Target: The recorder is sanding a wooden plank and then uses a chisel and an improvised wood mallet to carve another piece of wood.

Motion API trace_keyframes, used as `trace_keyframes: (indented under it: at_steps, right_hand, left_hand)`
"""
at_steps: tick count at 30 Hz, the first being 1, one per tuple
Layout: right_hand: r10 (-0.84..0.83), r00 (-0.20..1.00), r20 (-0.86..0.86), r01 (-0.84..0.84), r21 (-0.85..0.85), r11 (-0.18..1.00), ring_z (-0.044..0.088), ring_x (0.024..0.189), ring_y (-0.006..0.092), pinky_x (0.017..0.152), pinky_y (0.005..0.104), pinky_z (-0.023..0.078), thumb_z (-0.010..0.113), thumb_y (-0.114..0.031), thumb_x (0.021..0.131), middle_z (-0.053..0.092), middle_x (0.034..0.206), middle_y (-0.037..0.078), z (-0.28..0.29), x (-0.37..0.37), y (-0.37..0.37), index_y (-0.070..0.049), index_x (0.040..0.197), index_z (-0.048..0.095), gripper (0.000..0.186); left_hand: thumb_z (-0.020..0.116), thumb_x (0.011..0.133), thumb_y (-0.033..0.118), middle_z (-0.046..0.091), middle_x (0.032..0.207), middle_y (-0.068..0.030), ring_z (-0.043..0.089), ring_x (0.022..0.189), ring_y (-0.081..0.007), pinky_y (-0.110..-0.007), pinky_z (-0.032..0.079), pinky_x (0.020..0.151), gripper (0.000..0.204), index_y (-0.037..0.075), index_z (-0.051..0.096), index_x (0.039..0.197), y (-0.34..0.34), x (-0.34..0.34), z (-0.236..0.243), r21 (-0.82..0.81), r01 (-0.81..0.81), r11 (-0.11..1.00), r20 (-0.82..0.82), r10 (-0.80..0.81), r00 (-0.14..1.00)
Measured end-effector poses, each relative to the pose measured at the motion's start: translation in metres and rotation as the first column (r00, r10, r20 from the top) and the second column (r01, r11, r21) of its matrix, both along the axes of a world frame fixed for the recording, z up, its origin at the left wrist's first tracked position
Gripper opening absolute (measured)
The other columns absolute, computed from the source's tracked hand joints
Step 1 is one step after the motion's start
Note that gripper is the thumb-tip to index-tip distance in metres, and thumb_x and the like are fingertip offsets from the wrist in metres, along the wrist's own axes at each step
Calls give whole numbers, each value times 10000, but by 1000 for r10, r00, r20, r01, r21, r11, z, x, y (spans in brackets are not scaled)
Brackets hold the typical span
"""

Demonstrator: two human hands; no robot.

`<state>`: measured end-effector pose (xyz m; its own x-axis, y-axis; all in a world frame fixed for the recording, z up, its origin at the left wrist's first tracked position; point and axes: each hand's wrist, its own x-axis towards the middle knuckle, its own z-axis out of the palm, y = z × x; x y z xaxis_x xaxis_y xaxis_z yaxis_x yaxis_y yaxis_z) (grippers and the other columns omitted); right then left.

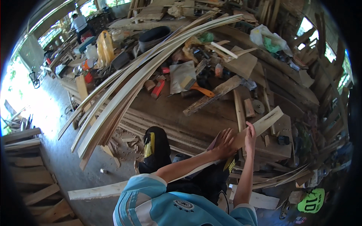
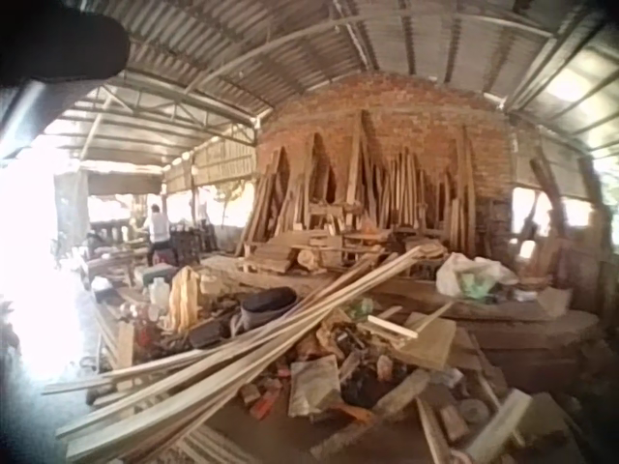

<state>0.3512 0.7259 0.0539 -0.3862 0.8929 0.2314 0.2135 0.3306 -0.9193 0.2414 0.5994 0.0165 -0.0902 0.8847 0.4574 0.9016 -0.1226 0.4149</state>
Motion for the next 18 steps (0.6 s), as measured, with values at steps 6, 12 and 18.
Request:
trace_keyframes:
  at_steps: [6, 12, 18]
  right_hand:
    - [40, 968, 248, -125, 338, 933, 470, 1120, 337, 952, 399, 363, 420, -100, 918, 544, 1095, 167, -19, -13, -1, 0, 1035, 544, 198]
    - [-267, 710, 652, -288, 615, 734, 272, 1302, 330, 1069, 430, 226, 354, -291, 955, 313, 1391, 173, -56, -14, 22, -76, 1300, 434, 415]
    - [-232, 676, 699, -365, 592, 719, 239, 1319, 341, 1065, 453, 209, 324, -423, 948, 319, 1409, 97, -70, -9, 52, -237, 1333, 406, 436]
  left_hand:
    - [491, 829, 421, 249, 1416, -217, 208, 1335, -335, -442, 155, 1082, 705, -31, 306, 1338, -104, -23, 15, -89, -61, 994, 32, 64, 997]
    - [493, 850, 410, 206, 1448, -189, 181, 1349, -331, -467, 150, 1085, 661, 83, 285, 1386, -236, -54, 14, -194, -309, 931, -44, 306, 951]
    - [527, 825, 418, 275, 1431, -145, 213, 1346, -291, -477, 142, 1084, 599, 141, 396, 1340, -299, -67, 19, -255, -503, 826, -59, 505, 861]
